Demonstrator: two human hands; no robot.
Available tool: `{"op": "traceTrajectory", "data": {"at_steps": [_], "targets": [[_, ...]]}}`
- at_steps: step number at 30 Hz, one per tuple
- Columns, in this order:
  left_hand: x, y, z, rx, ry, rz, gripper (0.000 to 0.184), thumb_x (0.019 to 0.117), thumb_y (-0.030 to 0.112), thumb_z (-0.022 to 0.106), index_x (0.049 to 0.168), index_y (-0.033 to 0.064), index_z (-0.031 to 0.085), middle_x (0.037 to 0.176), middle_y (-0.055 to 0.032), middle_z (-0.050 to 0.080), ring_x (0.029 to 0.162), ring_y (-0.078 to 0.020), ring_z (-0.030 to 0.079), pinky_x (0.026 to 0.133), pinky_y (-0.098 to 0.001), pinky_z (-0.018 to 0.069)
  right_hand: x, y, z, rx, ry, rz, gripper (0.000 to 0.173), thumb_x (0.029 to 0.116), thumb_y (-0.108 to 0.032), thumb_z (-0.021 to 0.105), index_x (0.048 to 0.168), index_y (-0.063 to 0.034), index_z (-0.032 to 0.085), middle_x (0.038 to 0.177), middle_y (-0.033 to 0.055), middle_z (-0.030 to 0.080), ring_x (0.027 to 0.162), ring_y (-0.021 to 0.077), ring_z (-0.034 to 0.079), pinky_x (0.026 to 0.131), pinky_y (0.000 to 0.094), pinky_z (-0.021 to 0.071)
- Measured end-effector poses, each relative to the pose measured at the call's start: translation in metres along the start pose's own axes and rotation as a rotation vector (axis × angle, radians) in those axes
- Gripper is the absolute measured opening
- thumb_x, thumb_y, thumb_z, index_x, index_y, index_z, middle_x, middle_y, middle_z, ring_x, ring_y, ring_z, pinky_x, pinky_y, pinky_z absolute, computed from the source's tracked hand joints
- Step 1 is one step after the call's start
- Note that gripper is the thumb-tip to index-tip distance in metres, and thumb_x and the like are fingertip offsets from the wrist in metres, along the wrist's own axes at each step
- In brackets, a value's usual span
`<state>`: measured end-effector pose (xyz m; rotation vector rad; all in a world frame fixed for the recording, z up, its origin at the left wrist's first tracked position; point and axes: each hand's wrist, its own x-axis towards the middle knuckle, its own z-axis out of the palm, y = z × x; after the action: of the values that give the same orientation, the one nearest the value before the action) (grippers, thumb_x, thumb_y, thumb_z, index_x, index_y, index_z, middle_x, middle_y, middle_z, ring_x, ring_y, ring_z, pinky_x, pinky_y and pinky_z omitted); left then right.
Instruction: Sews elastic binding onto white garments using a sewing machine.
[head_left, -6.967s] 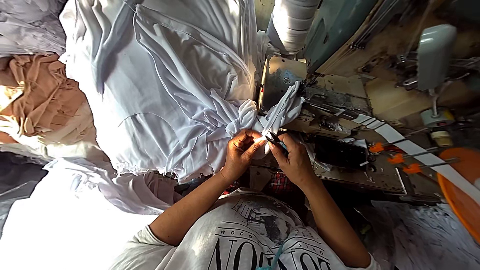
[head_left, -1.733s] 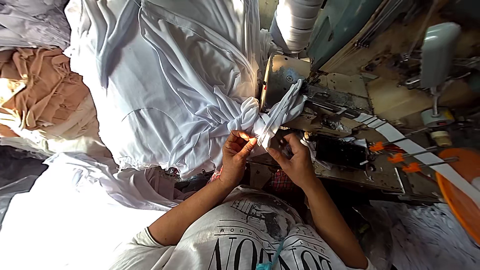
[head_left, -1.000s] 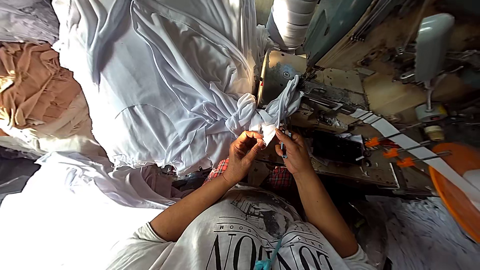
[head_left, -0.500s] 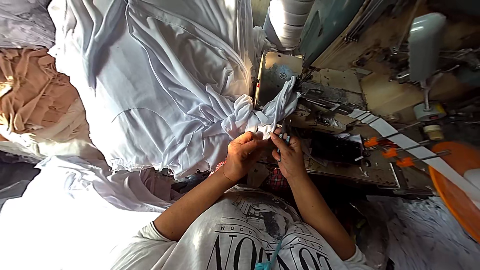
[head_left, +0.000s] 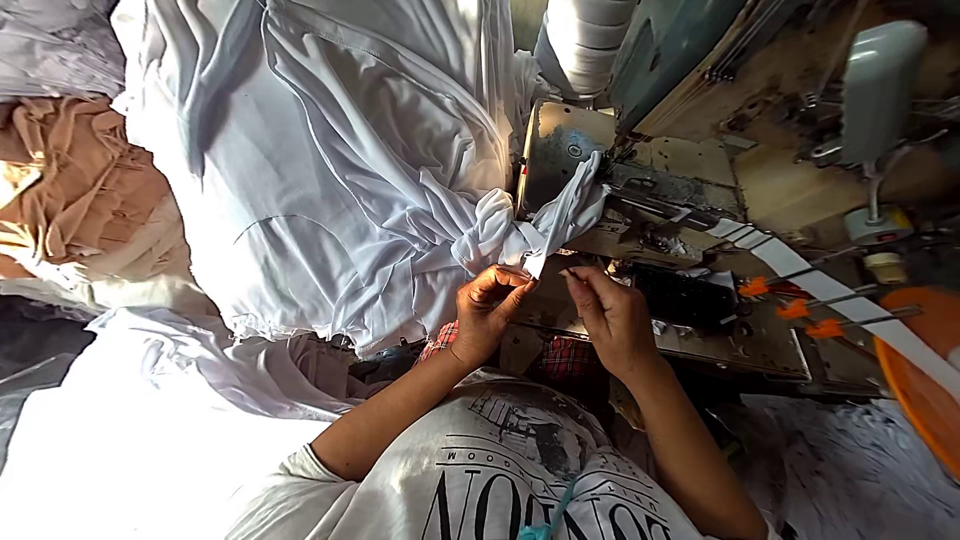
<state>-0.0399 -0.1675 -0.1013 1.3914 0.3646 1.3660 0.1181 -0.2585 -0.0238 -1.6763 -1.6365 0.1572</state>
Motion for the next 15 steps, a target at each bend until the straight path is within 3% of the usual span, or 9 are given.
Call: {"op": "traceTrajectory", "data": {"at_steps": [3,6,15], "targets": [[0.0,-0.001,0.001,0.022,-0.007,0.043,0.01,0.0879,-0.007,0.071,0.093,0.0013,0.069,0.098,-0.0025,0.073,0.088,-0.0093,0.072,0.08,-0.0286,0.0626,-0.001,-0.009,0.004,-0.283,0.027,-0.101,0.031,0.0991,-0.03,0.064,0.097,-0.0001,0.073,0.073,0.0108,0.067,0.059,0.022,0.064,0.053,0.0379,0.0518],[0.0,-0.003,0.0,0.054,-0.022,0.087,0.008,0.0873,-0.007,0.07,0.092,-0.0001,0.068,0.098,-0.0041,0.072,0.09,-0.009,0.071,0.08,-0.0281,0.0624,-0.001,-0.017,0.01,-0.457,0.014,-0.153,0.025,0.0971,-0.022,0.065,0.09,0.0013,0.07,0.074,0.0138,0.066,0.062,0.028,0.067,0.052,0.0402,0.0523],[0.002,-0.004,-0.006,0.267,-0.081,0.303,0.002,0.0851,-0.005,0.071,0.085,-0.0044,0.068,0.09,-0.0121,0.071,0.09,-0.0133,0.07,0.082,-0.0265,0.0593,0.002,-0.022,0.019,-0.549,0.023,-0.201,0.019,0.0947,-0.015,0.064,0.081,-0.0008,0.066,0.069,0.0125,0.061,0.058,0.0277,0.065,0.048,0.0374,0.0494]]}}
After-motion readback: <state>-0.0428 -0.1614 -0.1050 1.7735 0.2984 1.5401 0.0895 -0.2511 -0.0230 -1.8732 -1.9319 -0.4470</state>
